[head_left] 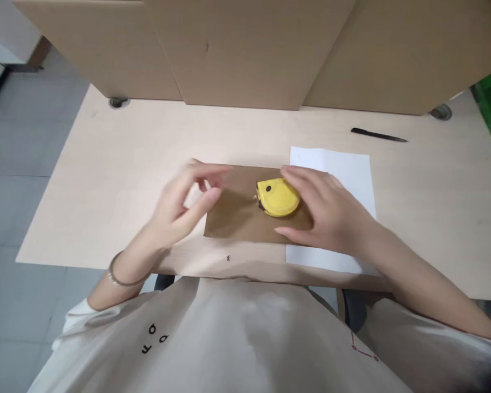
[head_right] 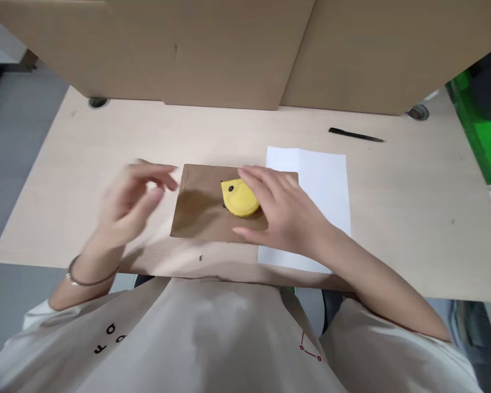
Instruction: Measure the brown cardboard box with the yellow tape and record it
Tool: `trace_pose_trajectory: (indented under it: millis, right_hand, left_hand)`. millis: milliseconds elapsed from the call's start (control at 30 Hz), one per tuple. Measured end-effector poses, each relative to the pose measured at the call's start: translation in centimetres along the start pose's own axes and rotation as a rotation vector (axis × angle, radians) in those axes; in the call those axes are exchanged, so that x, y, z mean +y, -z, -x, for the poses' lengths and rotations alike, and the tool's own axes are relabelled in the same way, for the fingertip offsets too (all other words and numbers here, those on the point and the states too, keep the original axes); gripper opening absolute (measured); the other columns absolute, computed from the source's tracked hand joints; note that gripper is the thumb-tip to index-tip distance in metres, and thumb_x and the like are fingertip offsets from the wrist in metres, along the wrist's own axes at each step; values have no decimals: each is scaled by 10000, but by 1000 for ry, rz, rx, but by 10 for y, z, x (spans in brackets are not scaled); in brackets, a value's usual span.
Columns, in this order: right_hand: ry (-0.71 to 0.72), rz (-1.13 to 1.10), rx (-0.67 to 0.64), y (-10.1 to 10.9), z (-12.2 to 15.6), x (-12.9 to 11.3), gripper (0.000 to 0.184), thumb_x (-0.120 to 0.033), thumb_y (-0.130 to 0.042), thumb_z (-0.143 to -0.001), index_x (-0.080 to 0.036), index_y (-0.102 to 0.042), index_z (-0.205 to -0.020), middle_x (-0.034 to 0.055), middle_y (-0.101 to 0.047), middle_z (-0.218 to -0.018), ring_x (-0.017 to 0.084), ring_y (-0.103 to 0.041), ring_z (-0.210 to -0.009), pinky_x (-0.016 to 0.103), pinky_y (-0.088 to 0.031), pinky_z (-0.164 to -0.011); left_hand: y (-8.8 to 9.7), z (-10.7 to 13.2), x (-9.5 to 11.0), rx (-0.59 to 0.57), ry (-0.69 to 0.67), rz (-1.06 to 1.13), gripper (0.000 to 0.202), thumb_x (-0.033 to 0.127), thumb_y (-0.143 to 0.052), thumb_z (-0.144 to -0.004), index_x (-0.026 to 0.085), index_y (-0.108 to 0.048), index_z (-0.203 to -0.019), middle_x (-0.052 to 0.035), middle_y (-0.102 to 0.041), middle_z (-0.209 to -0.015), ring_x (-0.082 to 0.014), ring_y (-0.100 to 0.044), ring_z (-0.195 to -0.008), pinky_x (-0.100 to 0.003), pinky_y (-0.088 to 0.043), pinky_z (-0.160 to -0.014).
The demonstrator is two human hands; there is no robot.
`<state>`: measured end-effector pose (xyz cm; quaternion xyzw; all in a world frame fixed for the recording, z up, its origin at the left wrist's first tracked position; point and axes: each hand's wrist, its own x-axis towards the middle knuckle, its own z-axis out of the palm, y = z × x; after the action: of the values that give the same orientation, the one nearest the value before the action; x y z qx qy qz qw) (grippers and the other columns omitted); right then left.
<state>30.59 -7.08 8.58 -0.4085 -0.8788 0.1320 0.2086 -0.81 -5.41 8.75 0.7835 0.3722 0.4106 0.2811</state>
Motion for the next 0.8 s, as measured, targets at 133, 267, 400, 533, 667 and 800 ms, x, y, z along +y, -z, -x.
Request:
trace_pose_trajectory:
  millis: [133, 267, 400, 533, 667, 800]
  right_hand:
    - [-16, -8, -78, -31, -12, 8, 720, -468, -625, -989, -154, -421, -1604, 216, -560, -1504, 395, -578, -1378, 611, -515, -1109]
    - [-76, -198, -89, -25, -16, 7, 670, -432, -669, -922, -215, -484, -1529, 164, -599, -1433, 343, -616, -1307, 530, -551, -1067]
    - [-152, -375, -170, -8, -24, -5, 623, -310, -663, -830, -245, -548, -1439, 113, -657, -1331, 287, -666, -1174, 435, -575, -960]
    - [-167, -502, -308, -1, -38, -12, 526, -322, -651, -834, -221, -609, -1349, 83, -703, -1253, 243, -680, -1061, 376, -546, -862]
    - [-277, -585, -464, 8, -50, -16, 435, -554, -629, -948, -244, -684, -1248, 44, -731, -1076, 196, -643, -858, 317, -456, -710]
    - [-355, -615, -569, 25, -50, -11, 555, -677, -604, -953, -309, -679, -1362, 41, -718, -1232, 233, -661, -1007, 338, -468, -804]
  left_hand:
    - [-29, -7, -17, -227, 85, -135, 447, 454, -410, -1107, 221, -580, -1449, -89, -715, -1121, -222, -649, -1063, -406, -539, -954]
    - [-48, -14, -20, -328, 66, -196, 580, 592, -300, -1095, 189, -570, -1413, -97, -698, -1107, -253, -598, -1049, -457, -475, -1001]
    - [-51, -15, -14, -370, 63, -165, 560, 657, -265, -1075, 210, -599, -1030, -70, -638, -929, -223, -503, -873, -426, -454, -869]
    - [-47, -15, -11, -371, 155, 2, 517, 708, -370, -1037, 233, -515, -894, -23, -541, -837, -189, -460, -813, -352, -443, -742]
    - [-39, -18, -12, -402, 288, 230, 532, 709, -560, -969, 218, -483, -779, 22, -434, -818, -112, -401, -672, -282, -369, -598]
    - [-29, -19, -13, -352, 316, 486, 519, 622, -682, -939, 193, -521, -696, 31, -460, -738, -90, -429, -638, -264, -350, -592]
